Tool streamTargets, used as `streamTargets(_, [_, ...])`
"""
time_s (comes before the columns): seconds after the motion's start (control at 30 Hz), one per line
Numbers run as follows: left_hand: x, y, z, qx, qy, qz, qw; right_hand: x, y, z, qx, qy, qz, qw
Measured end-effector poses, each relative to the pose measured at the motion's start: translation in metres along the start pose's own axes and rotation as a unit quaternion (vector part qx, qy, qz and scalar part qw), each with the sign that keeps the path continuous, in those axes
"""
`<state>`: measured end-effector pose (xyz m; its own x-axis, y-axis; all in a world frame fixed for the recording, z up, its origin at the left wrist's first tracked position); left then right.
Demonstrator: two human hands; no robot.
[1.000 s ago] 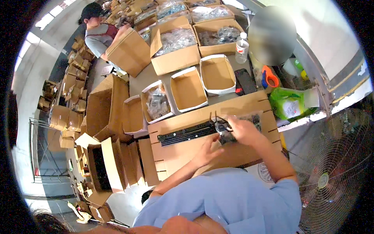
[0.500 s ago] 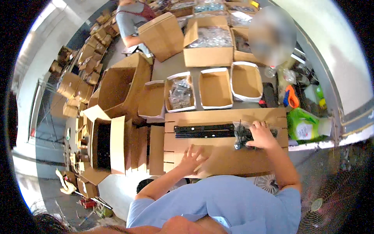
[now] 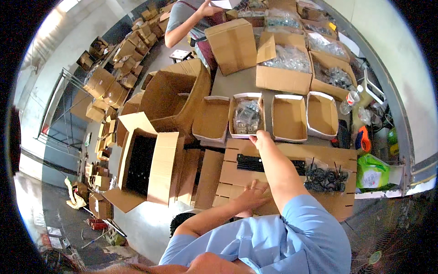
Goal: The person is packing various metal hardware components and rods into a long cardboard box and then sealing it with tape.
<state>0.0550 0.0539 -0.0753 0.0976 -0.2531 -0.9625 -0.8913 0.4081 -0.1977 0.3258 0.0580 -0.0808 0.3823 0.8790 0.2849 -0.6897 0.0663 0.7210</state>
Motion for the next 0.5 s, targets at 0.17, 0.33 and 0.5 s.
streamTargets(0.17, [-0.077,-0.03,-0.002,-0.007,0.033,0.379,0.925,0.012,0.018,0.014,0.042,-0.009,0.114,0.993])
streamTargets(0.33, [-0.079,-0.027,-0.005,0.006,0.042,0.4,0.915,-0.02,0.072,0.029,0.076,0.004,0.179,0.981])
streamTargets(0.5, [-0.079,-0.017,-0.019,0.028,0.035,0.352,0.935,-0.108,0.14,0.046,0.085,0.11,0.221,0.965])
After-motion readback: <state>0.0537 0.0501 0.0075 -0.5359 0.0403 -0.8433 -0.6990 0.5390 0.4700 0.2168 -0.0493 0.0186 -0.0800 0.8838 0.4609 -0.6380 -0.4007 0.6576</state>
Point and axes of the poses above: each hand's wrist, its own y-axis away from the middle knuckle, its own x-axis out of the palm, z = x × y, the point moved 4 cm from there along -y, towards the middle knuckle, and after that the axes turned 11 degrees about -x, right-handed, at the moved point
